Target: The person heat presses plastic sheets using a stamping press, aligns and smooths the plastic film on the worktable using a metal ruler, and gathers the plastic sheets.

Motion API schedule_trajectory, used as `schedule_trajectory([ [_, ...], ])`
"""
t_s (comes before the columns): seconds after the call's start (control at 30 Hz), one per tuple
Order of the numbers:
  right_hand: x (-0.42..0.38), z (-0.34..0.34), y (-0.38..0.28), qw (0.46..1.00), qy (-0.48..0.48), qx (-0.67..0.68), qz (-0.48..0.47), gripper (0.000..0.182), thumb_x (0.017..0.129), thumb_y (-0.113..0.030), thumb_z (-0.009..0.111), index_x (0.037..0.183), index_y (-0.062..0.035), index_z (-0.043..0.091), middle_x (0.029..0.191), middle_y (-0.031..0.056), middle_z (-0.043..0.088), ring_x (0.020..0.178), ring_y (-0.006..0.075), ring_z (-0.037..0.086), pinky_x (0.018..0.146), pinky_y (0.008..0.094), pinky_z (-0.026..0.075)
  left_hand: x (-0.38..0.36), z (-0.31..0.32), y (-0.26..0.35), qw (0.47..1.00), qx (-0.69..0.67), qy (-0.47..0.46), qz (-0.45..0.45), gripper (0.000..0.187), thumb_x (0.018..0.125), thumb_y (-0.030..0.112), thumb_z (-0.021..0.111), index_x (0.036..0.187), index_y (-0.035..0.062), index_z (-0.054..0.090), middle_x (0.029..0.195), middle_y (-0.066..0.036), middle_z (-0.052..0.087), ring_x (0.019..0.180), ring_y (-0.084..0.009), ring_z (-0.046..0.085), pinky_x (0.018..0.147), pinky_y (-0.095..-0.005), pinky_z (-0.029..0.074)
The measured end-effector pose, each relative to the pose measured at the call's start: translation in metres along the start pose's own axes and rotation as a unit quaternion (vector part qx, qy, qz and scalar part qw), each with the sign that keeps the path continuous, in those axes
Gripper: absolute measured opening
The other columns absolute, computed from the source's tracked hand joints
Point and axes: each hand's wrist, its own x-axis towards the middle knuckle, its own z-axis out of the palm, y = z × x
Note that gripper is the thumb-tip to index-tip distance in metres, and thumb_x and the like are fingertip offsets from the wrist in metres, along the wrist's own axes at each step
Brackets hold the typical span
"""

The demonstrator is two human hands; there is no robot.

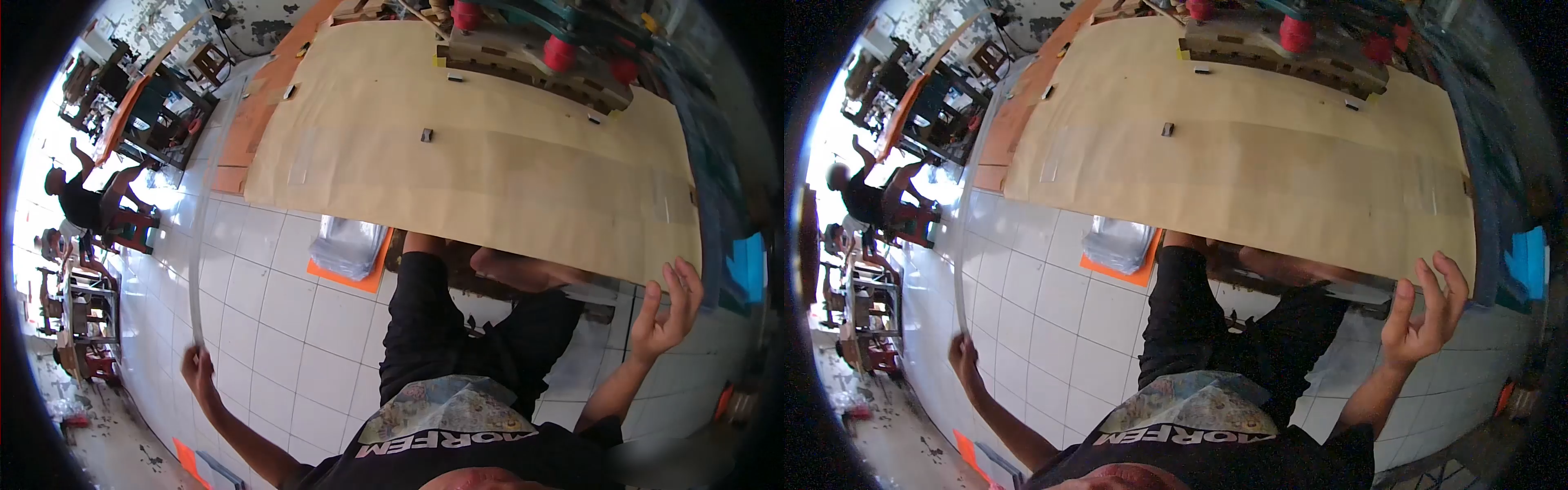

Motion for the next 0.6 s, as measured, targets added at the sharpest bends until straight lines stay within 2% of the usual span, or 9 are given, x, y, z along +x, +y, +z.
schedule_trajectory([
  [0.03, -0.003, 0.0, 0.002, 1.0, -0.008, 0.004, 0.009, 0.023, 0.086, -0.006, 0.061, 0.107, 0.0013, 0.063, 0.115, 0.0197, 0.054, 0.107, 0.0335, 0.055, 0.09, 0.0429, 0.047, 0.031, 0.013, 0.016, 0.999, -0.013, 0.004, -0.044, 0.021, 0.09, 0.021, 0.061, 0.094, 0.0004, 0.06, 0.059, 0.006, 0.04, 0.05, -0.002, 0.034, 0.045, -0.0198, 0.024],
  [0.1, -0.008, -0.002, 0.004, 1.0, -0.013, 0.005, 0.02, 0.023, 0.085, -0.006, 0.062, 0.107, 0.0015, 0.063, 0.115, 0.0198, 0.055, 0.106, 0.0333, 0.056, 0.089, 0.0418, 0.047, 0.091, 0.047, 0.056, 0.999, 0.009, -0.025, -0.03, 0.029, 0.088, 0.027, 0.065, 0.099, 0.0004, 0.062, 0.058, 0.007, 0.042, 0.045, -0.0008, 0.033, 0.041, -0.0186, 0.022],
  [0.17, -0.012, -0.005, 0.005, 0.999, -0.034, 0.003, 0.041, 0.021, 0.084, -0.005, 0.062, 0.104, 0.0014, 0.065, 0.113, 0.0194, 0.056, 0.104, 0.033, 0.056, 0.087, 0.041, 0.047, 0.136, 0.09, 0.11, 0.999, 0.013, -0.042, 0.004, 0.033, 0.088, 0.032, 0.066, 0.097, 0.0005, 0.062, 0.055, 0.007, 0.041, 0.043, -0.0012, 0.034, 0.039, -0.0197, 0.023],
  [0.23, -0.018, -0.008, 0.004, 0.997, -0.04, -0.013, 0.062, 0.02, 0.083, -0.005, 0.063, 0.103, 0.0011, 0.065, 0.112, 0.019, 0.056, 0.104, 0.0329, 0.056, 0.086, 0.0412, 0.047, 0.194, 0.122, 0.134, 0.992, 0.041, -0.103, 0.057, 0.033, 0.087, 0.035, 0.066, 0.088, 0.0027, 0.063, 0.052, 0.007, 0.037, 0.041, -0.0023, 0.032, 0.038, -0.0203, 0.023],
  [0.27, -0.021, -0.01, 0.004, 0.995, -0.047, -0.027, 0.084, 0.02, 0.083, -0.005, 0.063, 0.101, 0.0008, 0.066, 0.111, 0.0187, 0.057, 0.103, 0.0329, 0.057, 0.086, 0.0413, 0.046, 0.208, 0.144, 0.154, 0.995, 0.055, -0.077, 0.034, 0.032, 0.086, 0.037, 0.066, 0.084, 0.0046, 0.063, 0.053, 0.007, 0.038, 0.042, -0.0026, 0.034, 0.038, -0.0214, 0.024],
  [0.3, -0.025, -0.011, 0.004, 0.995, -0.044, -0.03, 0.085, 0.02, 0.083, -0.005, 0.063, 0.101, 0.0008, 0.066, 0.111, 0.0187, 0.057, 0.103, 0.0329, 0.057, 0.086, 0.0413, 0.046, 0.238, 0.159, 0.154, 0.987, 0.091, -0.113, 0.071, 0.033, 0.085, 0.038, 0.067, 0.084, 0.005, 0.063, 0.054, 0.006, 0.038, 0.045, -0.0029, 0.035, 0.04, -0.0226, 0.026],
  [0.4, -0.038, -0.016, 0.009, 0.992, -0.055, -0.029, 0.111, 0.018, 0.082, -0.004, 0.064, 0.1, 0.0004, 0.067, 0.111, 0.0181, 0.058, 0.103, 0.0327, 0.057, 0.087, 0.0423, 0.046, 0.279, 0.203, 0.174, 0.976, 0.118, -0.163, 0.081, 0.04, 0.084, 0.042, 0.066, 0.098, 0.0051, 0.065, 0.059, 0.006, 0.042, 0.049, -0.0047, 0.038, 0.044, -0.0226, 0.03],
  [0.5, -0.048, -0.026, 0.014, 0.987, -0.064, -0.056, 0.14, 0.019, 0.082, -0.005, 0.064, 0.1, -0.0002, 0.067, 0.111, 0.0179, 0.058, 0.102, 0.0324, 0.057, 0.087, 0.0421, 0.046, 0.293, 0.226, 0.181, 0.974, 0.092, -0.183, 0.099, 0.037, 0.083, 0.039, 0.068, 0.092, 0.003, 0.065, 0.058, 0.006, 0.043, 0.047, -0.0047, 0.039, 0.043, -0.022, 0.032],
  [0.6, -0.048, -0.035, 0.014, 0.977, -0.073, -0.093, 0.175, 0.019, 0.081, -0.005, 0.066, 0.1, -0.0009, 0.067, 0.111, 0.0169, 0.058, 0.102, 0.0316, 0.057, 0.087, 0.041, 0.046, 0.317, 0.246, 0.179, 0.971, 0.132, -0.167, 0.108, 0.032, 0.083, 0.037, 0.067, 0.088, 0.0053, 0.066, 0.06, 0.003, 0.047, 0.048, -0.0064, 0.044, 0.04, -0.0231, 0.033],
])
